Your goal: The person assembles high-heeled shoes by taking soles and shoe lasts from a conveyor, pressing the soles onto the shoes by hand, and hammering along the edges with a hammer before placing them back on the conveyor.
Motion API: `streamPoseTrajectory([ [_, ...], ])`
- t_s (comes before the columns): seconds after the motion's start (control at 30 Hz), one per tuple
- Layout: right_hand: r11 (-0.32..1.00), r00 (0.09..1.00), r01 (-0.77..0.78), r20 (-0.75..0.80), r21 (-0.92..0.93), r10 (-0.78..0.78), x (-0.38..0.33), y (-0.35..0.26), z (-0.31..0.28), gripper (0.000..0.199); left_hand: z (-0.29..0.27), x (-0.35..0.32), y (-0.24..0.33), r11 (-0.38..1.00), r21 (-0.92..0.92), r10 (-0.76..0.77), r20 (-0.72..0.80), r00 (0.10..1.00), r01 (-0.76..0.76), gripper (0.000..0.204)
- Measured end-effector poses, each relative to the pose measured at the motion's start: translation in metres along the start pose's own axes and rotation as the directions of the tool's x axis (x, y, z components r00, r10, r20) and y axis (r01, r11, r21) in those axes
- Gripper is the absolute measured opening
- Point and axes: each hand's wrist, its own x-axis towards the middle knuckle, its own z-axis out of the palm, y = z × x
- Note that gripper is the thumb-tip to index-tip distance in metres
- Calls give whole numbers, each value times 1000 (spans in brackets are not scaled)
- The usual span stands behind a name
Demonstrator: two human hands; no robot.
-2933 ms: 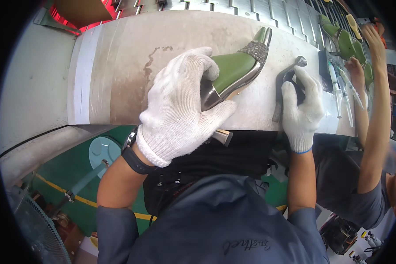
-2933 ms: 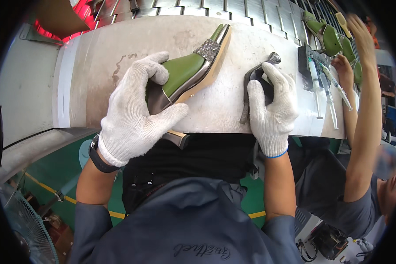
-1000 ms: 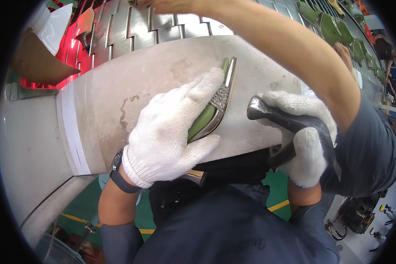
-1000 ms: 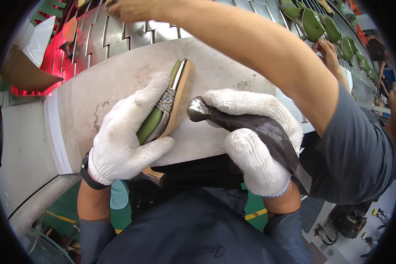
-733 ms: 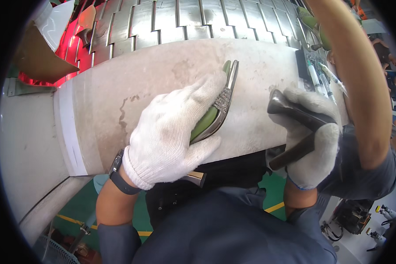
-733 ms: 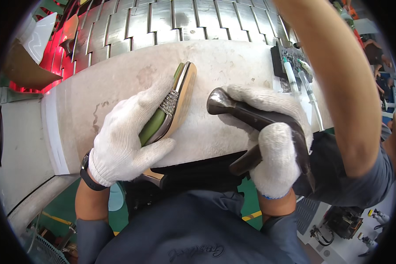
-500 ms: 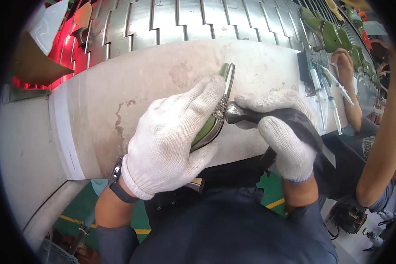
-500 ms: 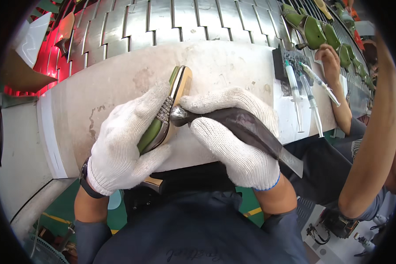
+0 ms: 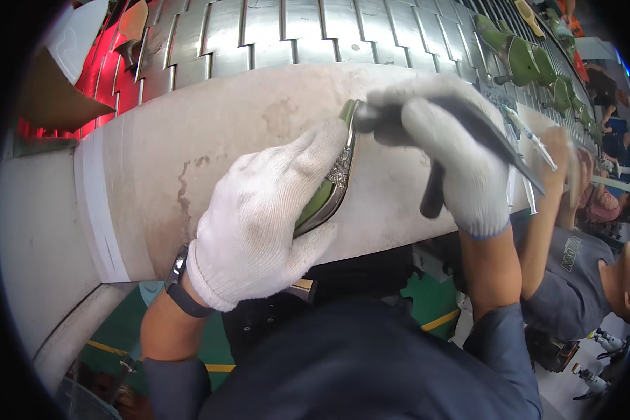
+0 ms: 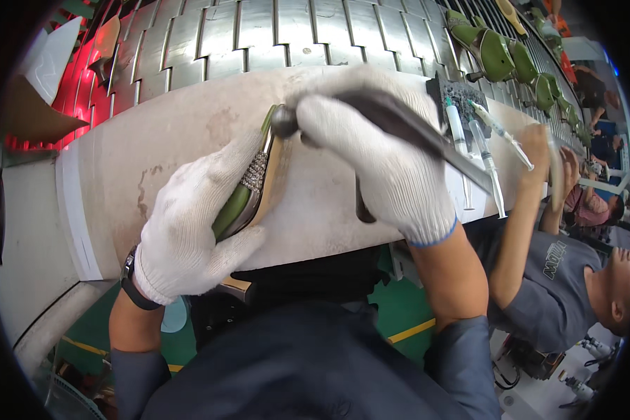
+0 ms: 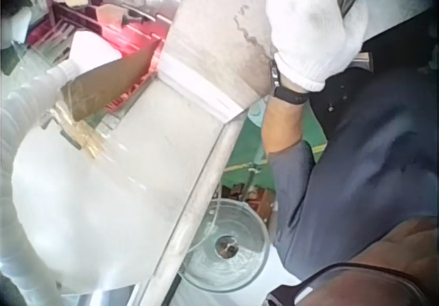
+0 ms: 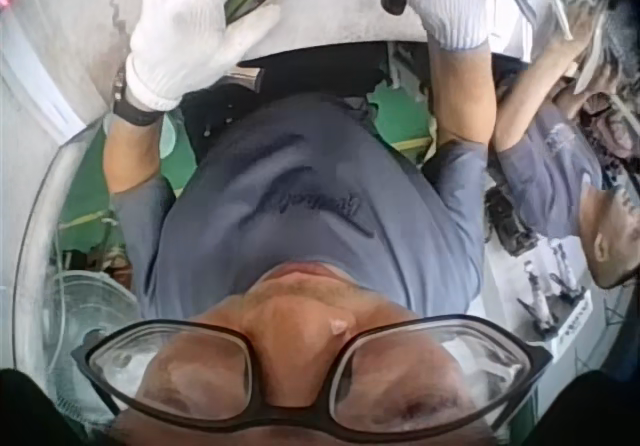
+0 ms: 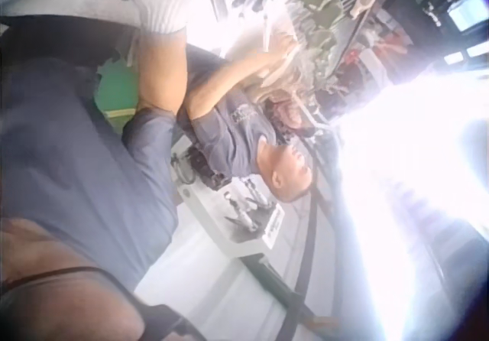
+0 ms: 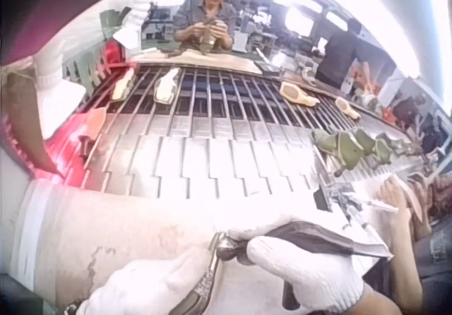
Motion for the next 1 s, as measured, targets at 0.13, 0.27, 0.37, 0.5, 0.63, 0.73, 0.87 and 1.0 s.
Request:
streamPoseTrajectory([
  [0.13,995,995,28,94,-92,-19,-44,1,11,40,2,-4,-2,1000,14,25,-34,999,-24,89],
  [0.27,990,996,55,-83,129,-44,-67,10,30,27,1,-3,1,1000,0,14,-29,999,-14,85],
  [0.37,943,961,260,-39,-206,-274,-71,19,25,28,3,-1,1,1000,-8,28,-38,999,-29,82],
  [0.5,974,959,225,-184,23,-217,-73,17,46,31,5,-6,-2,1000,16,19,-45,999,-19,82],
  [0.63,971,955,239,-182,12,-233,-83,21,53,34,4,-7,-3,999,10,36,-58,998,-36,82],
  [0.73,930,917,349,-162,-116,-364,-88,18,59,36,1,-7,2,1000,0,8,-40,999,-8,83],
  [0.87,887,891,437,-66,-152,-450,-85,5,76,36,2,-10,-2,1000,2,4,-30,1000,-4,88],
  [1.0,762,822,479,-81,-435,-563,-97,13,99,38,1,-12,-5,999,7,37,-12,999,-37,94],
])
